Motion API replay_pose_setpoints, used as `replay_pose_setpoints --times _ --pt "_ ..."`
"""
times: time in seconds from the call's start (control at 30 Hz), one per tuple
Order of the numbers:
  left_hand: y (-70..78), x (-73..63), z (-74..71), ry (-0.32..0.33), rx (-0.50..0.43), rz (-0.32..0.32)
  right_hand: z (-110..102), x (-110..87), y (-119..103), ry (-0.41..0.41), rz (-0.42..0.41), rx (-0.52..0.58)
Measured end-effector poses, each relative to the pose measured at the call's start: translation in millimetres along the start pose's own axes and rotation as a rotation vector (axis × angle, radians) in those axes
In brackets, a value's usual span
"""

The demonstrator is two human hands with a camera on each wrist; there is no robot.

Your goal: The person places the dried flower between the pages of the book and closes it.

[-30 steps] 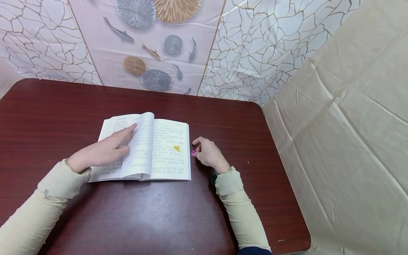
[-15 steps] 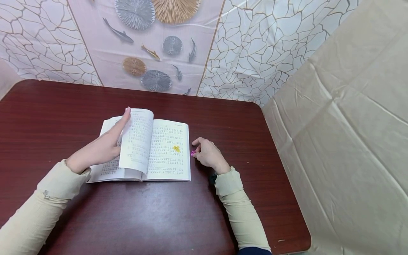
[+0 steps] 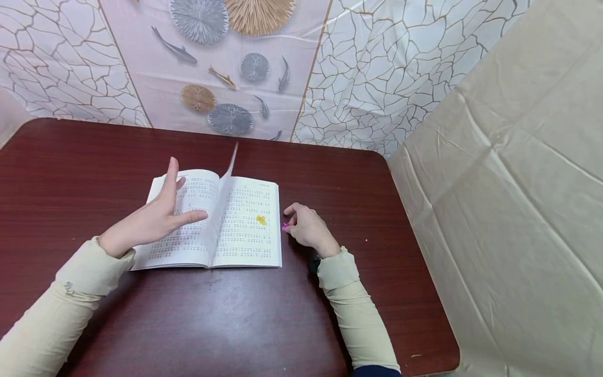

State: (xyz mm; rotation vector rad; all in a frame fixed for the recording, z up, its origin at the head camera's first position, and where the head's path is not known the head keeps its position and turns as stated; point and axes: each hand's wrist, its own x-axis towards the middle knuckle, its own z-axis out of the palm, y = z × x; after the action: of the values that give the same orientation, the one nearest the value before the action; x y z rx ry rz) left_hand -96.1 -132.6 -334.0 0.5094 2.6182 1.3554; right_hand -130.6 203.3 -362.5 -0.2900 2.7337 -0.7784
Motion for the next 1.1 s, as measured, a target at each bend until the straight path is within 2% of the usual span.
replay_pose_setpoints --times 0.13,0.2,0.37,0.47,0.83,1.1 --pt "-2.9 0.1 -0.6 -0.045 0.053 -0.036 0.3 -0.2 0.1 0.003 -0.007 -0.002" --pt "-6.0 0.0 -0.4 -0.059 0.122 -0.058 0.2 -0.6 0.0 0.003 -0.011 0.0" --pt "-16.1 -3.0 0.3 -0.112 0.292 -0.181 -0.3 -1.7 -0.8 -0.003 -0.013 -0.005" --pt "-20.1 -4.1 0.4 -0.143 0.303 -0.236 -0.4 -1.6 -1.5 -0.002 -0.016 -0.017" --pt "-21.3 -3.2 -0.9 -0.163 0.303 -0.244 -0.4 -0.6 -2.9 -0.02 -0.038 -0.054" --pt "-25.1 -5.5 -1.9 -0.145 0.305 -0.219 -0.1 -0.7 -6.2 -0.039 0.001 -0.089"
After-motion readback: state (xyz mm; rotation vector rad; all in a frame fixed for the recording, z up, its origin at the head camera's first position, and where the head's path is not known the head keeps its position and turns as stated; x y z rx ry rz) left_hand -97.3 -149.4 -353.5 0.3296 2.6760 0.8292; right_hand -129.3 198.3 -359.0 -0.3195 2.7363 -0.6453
